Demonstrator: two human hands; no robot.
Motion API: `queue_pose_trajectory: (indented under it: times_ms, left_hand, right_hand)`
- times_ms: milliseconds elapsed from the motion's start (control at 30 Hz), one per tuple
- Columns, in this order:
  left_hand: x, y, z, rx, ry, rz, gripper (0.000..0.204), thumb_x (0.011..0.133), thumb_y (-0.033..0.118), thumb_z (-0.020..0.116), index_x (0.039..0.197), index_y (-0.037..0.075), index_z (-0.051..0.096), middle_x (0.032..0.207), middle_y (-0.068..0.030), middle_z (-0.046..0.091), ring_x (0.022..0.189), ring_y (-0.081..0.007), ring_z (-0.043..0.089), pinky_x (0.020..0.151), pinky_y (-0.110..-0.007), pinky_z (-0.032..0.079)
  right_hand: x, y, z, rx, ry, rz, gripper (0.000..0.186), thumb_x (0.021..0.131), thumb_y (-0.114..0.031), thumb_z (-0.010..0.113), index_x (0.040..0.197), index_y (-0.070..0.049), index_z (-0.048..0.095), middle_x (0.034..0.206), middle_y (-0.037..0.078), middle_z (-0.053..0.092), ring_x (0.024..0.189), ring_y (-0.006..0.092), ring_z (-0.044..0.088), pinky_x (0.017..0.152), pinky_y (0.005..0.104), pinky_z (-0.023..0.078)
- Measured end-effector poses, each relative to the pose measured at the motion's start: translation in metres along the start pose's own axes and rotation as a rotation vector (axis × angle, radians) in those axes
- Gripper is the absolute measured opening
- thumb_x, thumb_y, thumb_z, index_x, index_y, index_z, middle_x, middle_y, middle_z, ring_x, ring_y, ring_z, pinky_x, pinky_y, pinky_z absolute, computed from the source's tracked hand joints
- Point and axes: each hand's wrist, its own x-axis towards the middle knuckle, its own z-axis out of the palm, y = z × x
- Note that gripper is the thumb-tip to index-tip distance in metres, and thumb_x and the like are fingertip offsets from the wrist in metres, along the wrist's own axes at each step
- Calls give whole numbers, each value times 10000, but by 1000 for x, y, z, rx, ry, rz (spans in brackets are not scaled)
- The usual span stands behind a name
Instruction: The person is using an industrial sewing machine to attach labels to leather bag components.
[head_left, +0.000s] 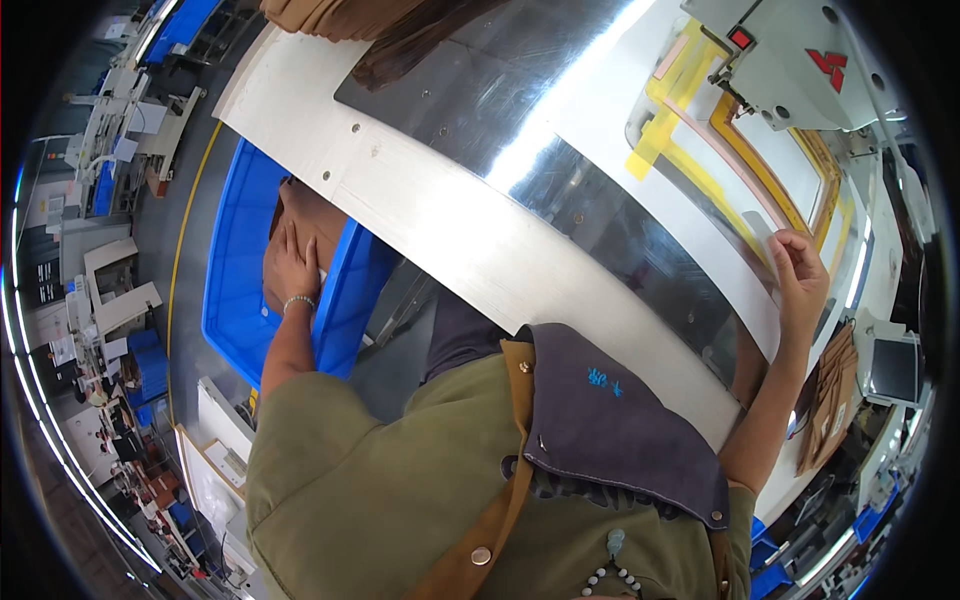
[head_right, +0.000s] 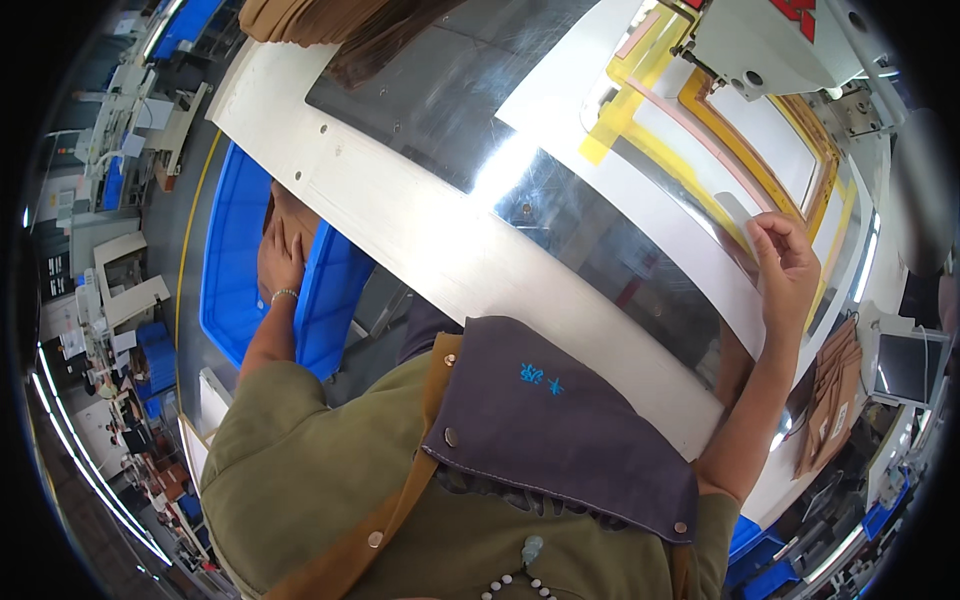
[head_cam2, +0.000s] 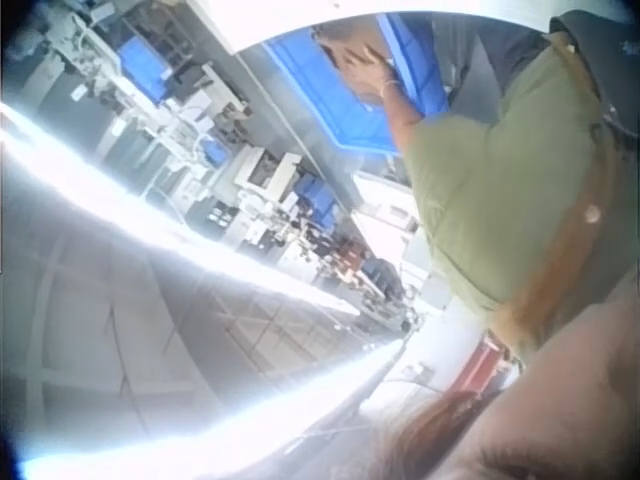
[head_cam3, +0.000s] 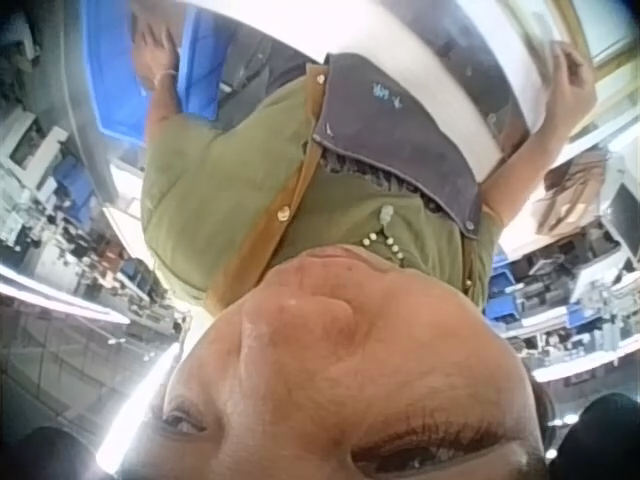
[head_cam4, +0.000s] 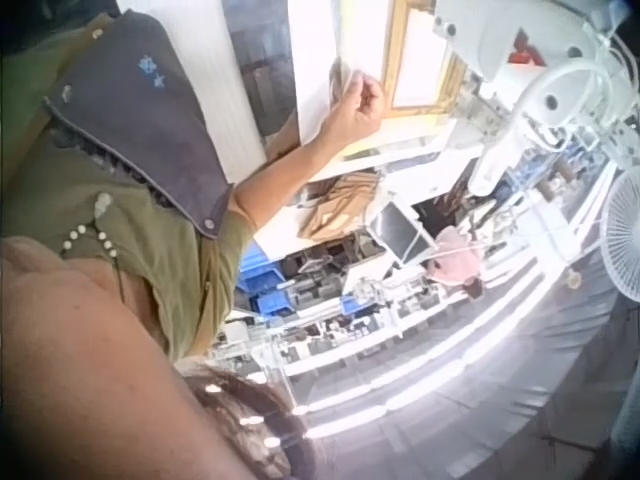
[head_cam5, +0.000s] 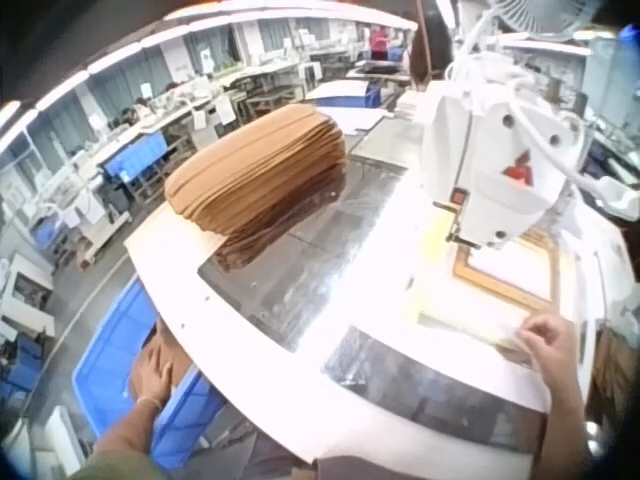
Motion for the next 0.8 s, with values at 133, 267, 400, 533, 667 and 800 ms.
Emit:
queue_pose_trajectory:
  times_ms: [133, 267, 400, 533, 667, 800]
  left_hand:
    - [6, 32, -17, 111, -120, -73, 683, 1084, 486, 538, 1612, 56, 472, 1587, -257, 505, 1452, -442, 487, 1230, -483, 376]
    - [-1, 72, -40, -17, 51, -53, 607, 1133, 440, 466, 1456, -56, 600, 1499, -270, 601, 1396, -437, 545, 1190, -495, 415]
    - [-63, 181, -123, -234, -15, -54, 447, 1137, 334, 488, 1233, -67, 661, 1033, -331, 719, 921, -518, 681, 815, -559, 528]
    - [-78, 145, -81, -85, 63, 78, 408, 1128, 331, 515, 1199, -46, 653, 908, -332, 694, 809, -504, 672, 705, -572, 506]
    - [-72, 126, -79, -93, 90, 139, 411, 1136, 328, 514, 1149, -62, 643, 832, -315, 673, 700, -504, 629, 639, -573, 473]
    - [-48, 114, -76, -312, 170, -19, 417, 1169, 278, 439, 1173, -92, 631, 984, -307, 684, 912, -453, 661, 814, -494, 521]
  right_hand:
    - [-8, -17, -1, -61, -29, -52, 61, 977, -20, 735, 1030, 7, 721, 1042, 37, 698, 985, 101, 635, 899, 247, 484]
    - [-12, -28, -6, 12, 6, 43, 43, 946, -27, 742, 967, 9, 735, 948, 31, 723, 906, 107, 643, 832, 266, 498]
    - [-11, -65, -26, 136, 51, 114, 53, 971, -39, 747, 979, 10, 765, 932, 29, 742, 846, 97, 653, 805, 259, 532]
    - [-10, -73, -45, 80, 50, 42, 83, 994, -64, 746, 1006, 13, 775, 939, 30, 750, 843, 79, 644, 800, 246, 534]
    - [-8, -60, -65, -63, 76, 42, 172, 1001, -136, 746, 1099, -6, 800, 945, 11, 754, 815, 49, 588, 753, 223, 488]
    - [-1, -33, -91, -242, 122, 127, 249, 987, -203, 749, 1142, -17, 809, 893, 7, 751, 716, 45, 522, 658, 240, 432]
